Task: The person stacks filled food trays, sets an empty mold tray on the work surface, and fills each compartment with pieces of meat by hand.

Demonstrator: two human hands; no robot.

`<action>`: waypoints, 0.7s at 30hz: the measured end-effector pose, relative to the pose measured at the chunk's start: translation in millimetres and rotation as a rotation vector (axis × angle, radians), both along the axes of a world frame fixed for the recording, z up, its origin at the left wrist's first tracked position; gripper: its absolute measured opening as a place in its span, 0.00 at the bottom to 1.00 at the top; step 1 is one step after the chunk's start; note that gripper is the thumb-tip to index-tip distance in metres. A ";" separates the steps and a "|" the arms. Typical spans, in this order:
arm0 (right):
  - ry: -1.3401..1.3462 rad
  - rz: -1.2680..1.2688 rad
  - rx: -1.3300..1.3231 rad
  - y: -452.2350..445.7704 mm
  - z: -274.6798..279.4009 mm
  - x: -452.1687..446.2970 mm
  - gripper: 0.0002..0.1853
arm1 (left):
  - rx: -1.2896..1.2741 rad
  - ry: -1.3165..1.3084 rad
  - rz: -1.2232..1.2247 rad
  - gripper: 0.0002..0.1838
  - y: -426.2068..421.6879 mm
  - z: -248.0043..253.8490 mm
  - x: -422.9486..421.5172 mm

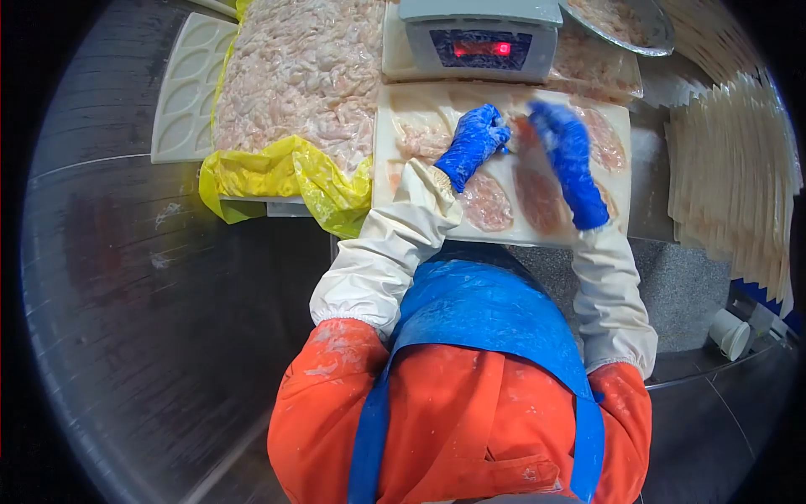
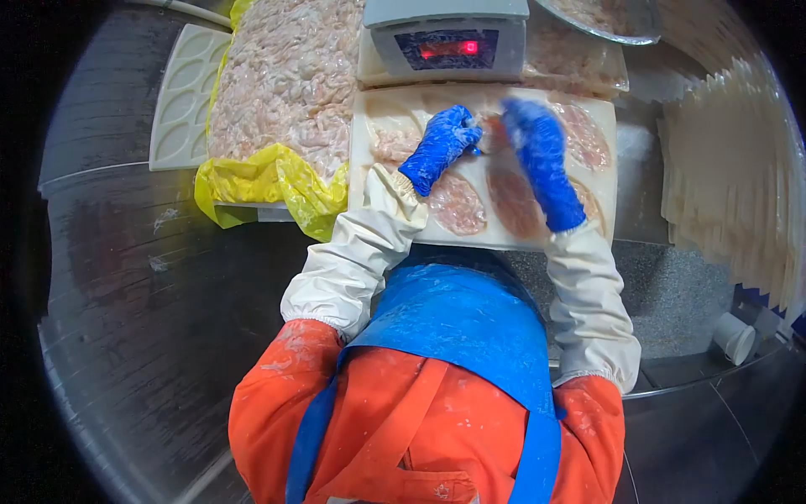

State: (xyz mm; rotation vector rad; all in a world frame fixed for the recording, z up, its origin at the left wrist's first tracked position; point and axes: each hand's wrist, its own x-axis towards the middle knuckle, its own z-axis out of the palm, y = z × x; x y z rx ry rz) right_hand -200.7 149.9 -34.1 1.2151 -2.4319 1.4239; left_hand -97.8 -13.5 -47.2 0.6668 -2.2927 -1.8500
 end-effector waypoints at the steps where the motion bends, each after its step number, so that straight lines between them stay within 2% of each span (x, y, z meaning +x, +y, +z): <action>1: 0.091 0.181 0.281 1.6 -1.2 4.5 0.16 | 0.003 0.001 -0.001 0.07 0.4 2.5 -0.4; 2: 0.092 0.178 0.286 1.7 0.7 5.0 0.16 | -0.016 -0.030 -0.005 0.07 1.0 4.8 -0.5; 4: 0.336 -0.142 0.794 -7.2 22.3 11.7 0.22 | -0.001 -0.088 -0.019 0.06 5.3 22.8 2.0; 5: 0.310 -0.333 0.591 -3.8 3.6 4.7 0.26 | -0.002 -0.086 -0.016 0.06 5.7 23.5 2.0; 6: 0.309 -0.331 0.587 -4.6 7.2 5.8 0.26 | -0.064 -0.077 -0.031 0.08 4.7 23.0 2.9; 8: 0.306 -0.221 0.327 -1.3 14.7 11.3 0.24 | -0.131 -0.071 -0.051 0.09 1.7 22.2 4.3; 10: 0.109 -0.037 0.185 -3.0 17.3 26.4 0.18 | 0.070 -0.099 -0.045 0.13 2.0 16.0 2.2; 11: 0.048 0.024 0.129 -5.8 13.9 37.5 0.16 | 0.073 -0.098 -0.046 0.13 2.2 11.4 1.8; 12: -0.017 0.032 0.042 -6.9 1.0 45.7 0.13 | -0.162 -0.057 -0.041 0.15 0.4 4.0 2.2; 13: -0.016 0.031 0.040 -5.4 -0.7 47.4 0.13 | -0.400 -0.015 -0.037 0.17 0.6 19.6 2.5; 14: -0.020 0.030 0.018 -3.7 -2.0 47.5 0.12 | -0.519 -0.236 -0.020 0.14 4.9 35.1 5.2; 15: -0.030 0.029 -0.004 -1.1 -1.1 49.7 0.12 | -0.521 -0.238 -0.022 0.14 4.8 29.0 5.1; 17: 0.034 0.033 0.017 3.8 2.7 49.6 0.11 | -0.857 0.286 0.047 0.13 3.9 14.2 -0.1; 18: 0.085 0.040 0.104 5.9 10.1 50.7 0.11 | -0.967 0.240 -0.078 0.12 9.6 32.7 -8.6; 19: 0.135 0.048 0.192 8.2 15.4 51.4 0.11 | -0.965 0.243 -0.080 0.12 12.3 30.8 -13.3; 20: 0.136 0.061 0.339 12.7 16.9 50.5 0.11 | -1.090 0.332 -0.227 0.10 13.4 29.0 -19.3; 21: 0.134 0.063 0.342 16.2 16.0 50.1 0.11 | -1.211 0.421 -0.375 0.10 12.2 26.0 -24.4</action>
